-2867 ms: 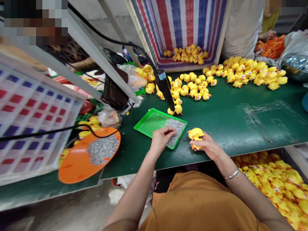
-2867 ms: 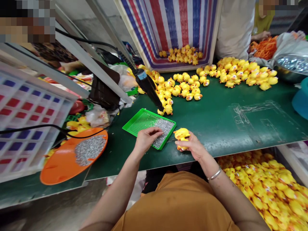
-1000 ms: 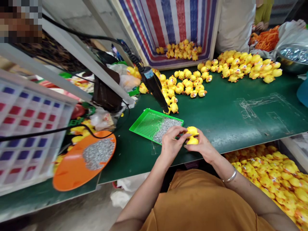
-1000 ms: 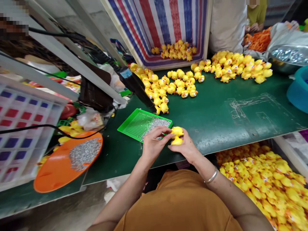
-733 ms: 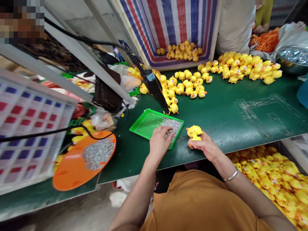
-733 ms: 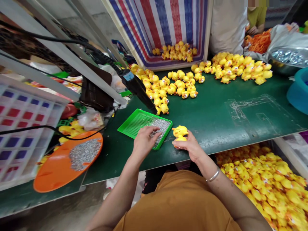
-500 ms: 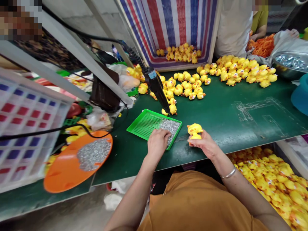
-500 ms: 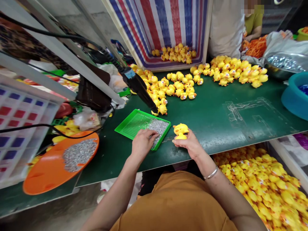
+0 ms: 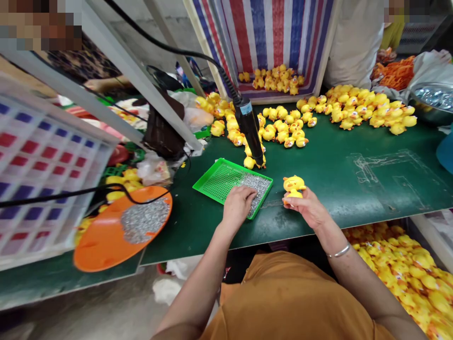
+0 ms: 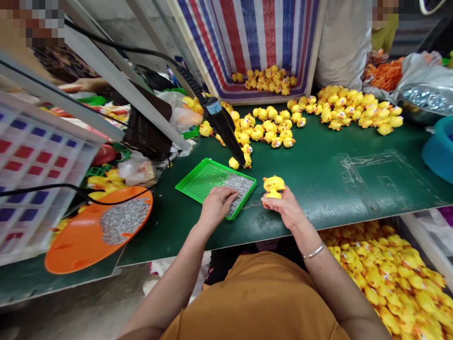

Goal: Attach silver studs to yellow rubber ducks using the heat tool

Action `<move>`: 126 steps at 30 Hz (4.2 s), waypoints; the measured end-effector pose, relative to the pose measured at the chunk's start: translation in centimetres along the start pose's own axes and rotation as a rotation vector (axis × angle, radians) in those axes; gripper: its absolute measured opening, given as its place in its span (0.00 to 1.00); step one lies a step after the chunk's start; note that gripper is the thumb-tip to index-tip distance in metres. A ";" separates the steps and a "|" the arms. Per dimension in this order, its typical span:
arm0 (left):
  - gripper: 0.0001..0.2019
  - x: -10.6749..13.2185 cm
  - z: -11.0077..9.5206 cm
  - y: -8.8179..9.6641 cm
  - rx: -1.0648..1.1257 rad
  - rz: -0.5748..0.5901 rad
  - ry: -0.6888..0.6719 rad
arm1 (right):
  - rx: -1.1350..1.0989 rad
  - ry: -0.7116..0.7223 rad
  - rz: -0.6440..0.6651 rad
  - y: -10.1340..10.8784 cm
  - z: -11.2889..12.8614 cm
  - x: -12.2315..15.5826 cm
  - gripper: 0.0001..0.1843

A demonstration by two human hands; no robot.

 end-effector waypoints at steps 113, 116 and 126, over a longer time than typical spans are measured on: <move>0.17 -4.2 -14.8 5.0 1.422 -0.392 -0.120 | -0.060 0.029 -0.092 0.9 -2.2 -0.1 0.40; 0.16 -4.1 -14.9 4.5 1.352 -0.391 -0.096 | -0.023 0.084 -0.120 0.8 -1.8 -0.2 0.37; 0.18 -3.8 -14.4 3.8 1.305 -0.496 0.007 | -0.085 0.089 -0.201 0.0 -1.0 0.8 0.36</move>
Point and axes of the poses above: each hand's wrist, its own x-axis away from the middle knuckle, its own y-axis out of the back of the hand, z = x × y, the point moved 7 cm from there along -x, towards the middle knuckle, and after that the axes turned 8 degrees about x, right-handed, at the moved point
